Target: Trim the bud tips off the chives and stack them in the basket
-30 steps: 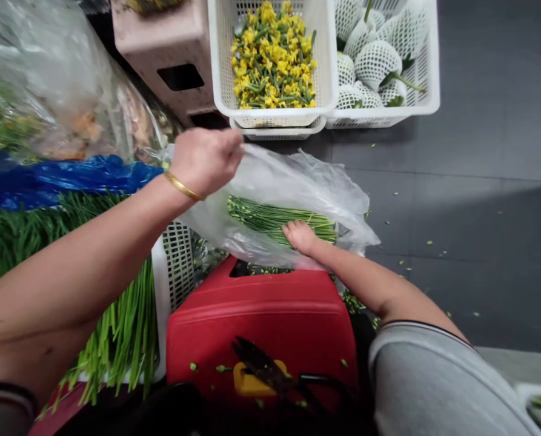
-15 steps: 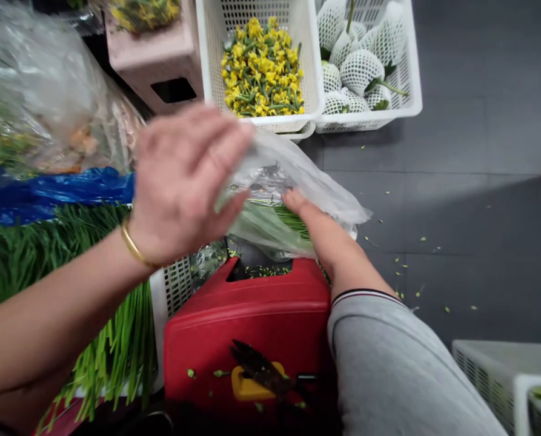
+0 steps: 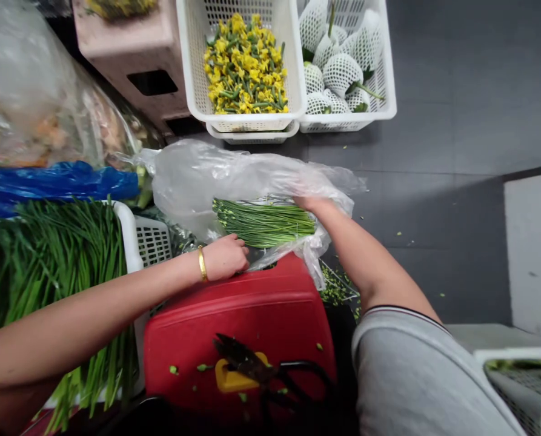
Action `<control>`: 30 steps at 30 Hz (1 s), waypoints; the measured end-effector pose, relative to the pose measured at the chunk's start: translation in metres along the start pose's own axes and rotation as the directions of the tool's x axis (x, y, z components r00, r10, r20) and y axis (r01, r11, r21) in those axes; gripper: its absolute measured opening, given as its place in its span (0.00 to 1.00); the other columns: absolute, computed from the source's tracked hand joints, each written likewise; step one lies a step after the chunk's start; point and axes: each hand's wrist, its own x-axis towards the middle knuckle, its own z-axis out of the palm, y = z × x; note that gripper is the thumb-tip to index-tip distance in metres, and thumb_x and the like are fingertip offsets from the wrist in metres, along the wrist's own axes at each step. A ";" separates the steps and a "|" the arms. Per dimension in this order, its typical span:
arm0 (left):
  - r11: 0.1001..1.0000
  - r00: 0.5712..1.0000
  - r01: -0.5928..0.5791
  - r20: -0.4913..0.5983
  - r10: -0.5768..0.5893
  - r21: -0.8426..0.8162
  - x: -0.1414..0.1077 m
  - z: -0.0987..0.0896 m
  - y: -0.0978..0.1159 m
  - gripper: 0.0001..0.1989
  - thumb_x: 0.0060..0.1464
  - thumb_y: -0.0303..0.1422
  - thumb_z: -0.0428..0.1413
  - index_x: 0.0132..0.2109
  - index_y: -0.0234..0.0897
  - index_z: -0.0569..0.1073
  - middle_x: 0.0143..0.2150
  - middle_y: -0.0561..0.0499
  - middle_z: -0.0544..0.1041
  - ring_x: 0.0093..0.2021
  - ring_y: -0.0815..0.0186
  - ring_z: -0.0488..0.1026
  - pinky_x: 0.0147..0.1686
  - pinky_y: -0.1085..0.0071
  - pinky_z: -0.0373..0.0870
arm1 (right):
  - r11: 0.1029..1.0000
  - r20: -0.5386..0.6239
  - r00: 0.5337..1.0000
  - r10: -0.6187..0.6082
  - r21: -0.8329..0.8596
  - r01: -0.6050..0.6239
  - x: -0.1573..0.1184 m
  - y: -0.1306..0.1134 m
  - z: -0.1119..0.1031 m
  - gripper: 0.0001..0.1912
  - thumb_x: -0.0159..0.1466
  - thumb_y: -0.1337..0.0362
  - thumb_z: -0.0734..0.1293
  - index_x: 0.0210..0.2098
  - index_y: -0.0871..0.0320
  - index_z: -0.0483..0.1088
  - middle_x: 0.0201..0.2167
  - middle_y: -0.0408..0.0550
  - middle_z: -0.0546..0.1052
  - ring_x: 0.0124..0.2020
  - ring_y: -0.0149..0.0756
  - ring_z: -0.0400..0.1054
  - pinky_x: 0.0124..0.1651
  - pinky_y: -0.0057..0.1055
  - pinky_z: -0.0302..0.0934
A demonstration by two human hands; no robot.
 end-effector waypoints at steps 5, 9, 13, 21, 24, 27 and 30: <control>1.000 1.000 0.005 0.010 -0.005 -0.007 0.004 -0.006 0.005 0.10 0.55 0.26 0.54 0.27 0.34 0.76 0.31 0.43 0.78 0.34 0.62 0.72 0.29 0.68 0.53 | 1.000 0.178 0.984 0.018 0.003 -0.019 -0.025 -0.037 0.008 0.23 0.65 0.54 0.58 0.55 0.55 0.66 0.49 0.55 0.74 0.44 0.41 0.71 0.43 0.32 0.62; 1.000 1.000 0.003 -0.003 -0.003 -0.011 -0.001 -0.006 0.006 0.10 0.55 0.27 0.54 0.27 0.34 0.76 0.30 0.43 0.78 0.34 0.62 0.73 0.29 0.68 0.54 | 0.995 0.426 0.905 -0.019 -0.085 0.061 -0.065 -0.059 0.016 0.22 0.59 0.56 0.65 0.48 0.62 0.72 0.44 0.63 0.76 0.44 0.47 0.72 0.42 0.34 0.62; 0.999 0.999 0.032 0.008 -0.032 -0.019 -0.006 -0.010 0.008 0.10 0.55 0.26 0.54 0.27 0.34 0.77 0.31 0.43 0.78 0.35 0.61 0.73 0.29 0.68 0.55 | 0.994 0.474 0.880 -0.021 -0.086 0.070 -0.092 -0.060 0.018 0.14 0.63 0.64 0.60 0.38 0.63 0.76 0.37 0.60 0.78 0.40 0.44 0.73 0.40 0.31 0.62; 0.998 0.998 0.062 -0.022 -0.063 -0.017 -0.009 -0.008 0.010 0.11 0.55 0.26 0.53 0.27 0.33 0.76 0.30 0.42 0.78 0.35 0.61 0.74 0.29 0.68 0.56 | 0.996 0.310 0.948 -0.065 -0.045 0.083 -0.062 -0.069 -0.013 0.23 0.62 0.56 0.64 0.52 0.65 0.68 0.47 0.62 0.74 0.48 0.46 0.69 0.47 0.35 0.61; 0.997 0.997 0.074 -0.034 -0.075 -0.024 -0.011 -0.008 0.010 0.11 0.55 0.26 0.53 0.27 0.33 0.76 0.29 0.42 0.77 0.34 0.62 0.73 0.29 0.68 0.57 | 0.982 0.150 0.973 -0.176 -0.037 0.184 -0.026 -0.090 0.001 0.46 0.57 0.49 0.68 0.64 0.71 0.50 0.60 0.69 0.60 0.61 0.51 0.56 0.59 0.39 0.52; 0.995 0.996 0.087 -0.011 -0.088 -0.051 -0.014 -0.008 0.009 0.11 0.56 0.26 0.53 0.27 0.32 0.76 0.30 0.42 0.77 0.34 0.62 0.73 0.29 0.68 0.57 | 0.983 0.131 0.981 -0.140 -0.098 0.154 0.002 -0.098 0.030 0.62 0.45 0.45 0.74 0.65 0.76 0.44 0.63 0.76 0.53 0.64 0.60 0.49 0.63 0.47 0.44; 0.992 0.996 0.086 -0.012 -0.087 -0.089 -0.017 -0.006 0.008 0.10 0.56 0.27 0.53 0.29 0.33 0.77 0.30 0.43 0.77 0.34 0.63 0.73 0.30 0.69 0.58 | 0.992 0.096 0.994 -0.054 -0.108 0.065 0.003 -0.093 0.058 0.63 0.46 0.42 0.72 0.65 0.77 0.44 0.60 0.77 0.57 0.61 0.61 0.53 0.63 0.51 0.42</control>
